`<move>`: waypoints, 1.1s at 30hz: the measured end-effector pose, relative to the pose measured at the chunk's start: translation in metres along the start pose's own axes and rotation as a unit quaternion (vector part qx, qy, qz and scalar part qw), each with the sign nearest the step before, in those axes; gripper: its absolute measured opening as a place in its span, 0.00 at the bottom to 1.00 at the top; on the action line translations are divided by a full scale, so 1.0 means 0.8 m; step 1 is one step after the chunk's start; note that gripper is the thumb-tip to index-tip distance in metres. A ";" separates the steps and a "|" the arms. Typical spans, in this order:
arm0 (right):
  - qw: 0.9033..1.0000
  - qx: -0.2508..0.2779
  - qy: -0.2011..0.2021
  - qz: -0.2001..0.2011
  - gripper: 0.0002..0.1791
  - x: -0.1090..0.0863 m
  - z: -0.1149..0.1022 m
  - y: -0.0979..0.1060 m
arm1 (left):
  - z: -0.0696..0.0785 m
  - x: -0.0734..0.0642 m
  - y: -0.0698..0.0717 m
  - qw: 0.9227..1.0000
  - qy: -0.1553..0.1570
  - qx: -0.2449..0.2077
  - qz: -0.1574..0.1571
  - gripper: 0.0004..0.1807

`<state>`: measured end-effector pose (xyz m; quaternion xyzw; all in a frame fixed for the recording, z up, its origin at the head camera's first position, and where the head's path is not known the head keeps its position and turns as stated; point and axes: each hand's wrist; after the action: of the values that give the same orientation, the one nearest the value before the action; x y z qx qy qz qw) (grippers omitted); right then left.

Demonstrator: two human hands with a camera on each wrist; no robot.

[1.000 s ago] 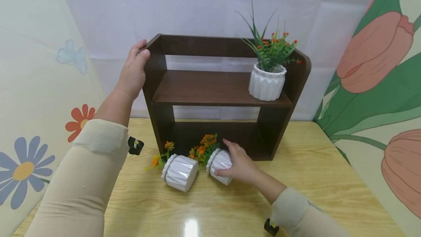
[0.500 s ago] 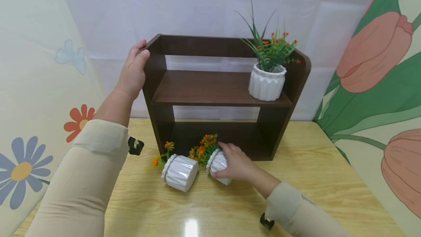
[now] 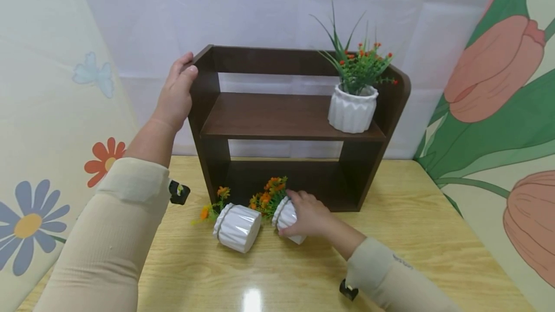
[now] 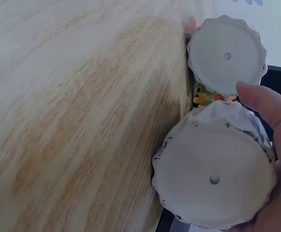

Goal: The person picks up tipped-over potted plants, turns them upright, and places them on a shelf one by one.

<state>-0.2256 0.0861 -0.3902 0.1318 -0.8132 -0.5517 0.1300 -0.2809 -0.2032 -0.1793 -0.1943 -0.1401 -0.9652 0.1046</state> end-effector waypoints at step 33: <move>0.995 -0.077 0.031 0.060 0.57 -0.011 -0.006 -0.014 | 0.000 0.001 0.000 1.000 0.005 -0.003 0.000 0.31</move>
<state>-0.2152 0.0810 -0.3997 0.0892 -0.7706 -0.5993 0.1975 -0.2819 -0.2033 -0.1791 -0.1899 -0.1363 -0.9666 0.1051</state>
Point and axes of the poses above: each hand's wrist, its own x-axis towards the middle knuckle, its own y-axis out of the back of the hand, z = x × y, and after that the axes turned 6 degrees about z, right-handed
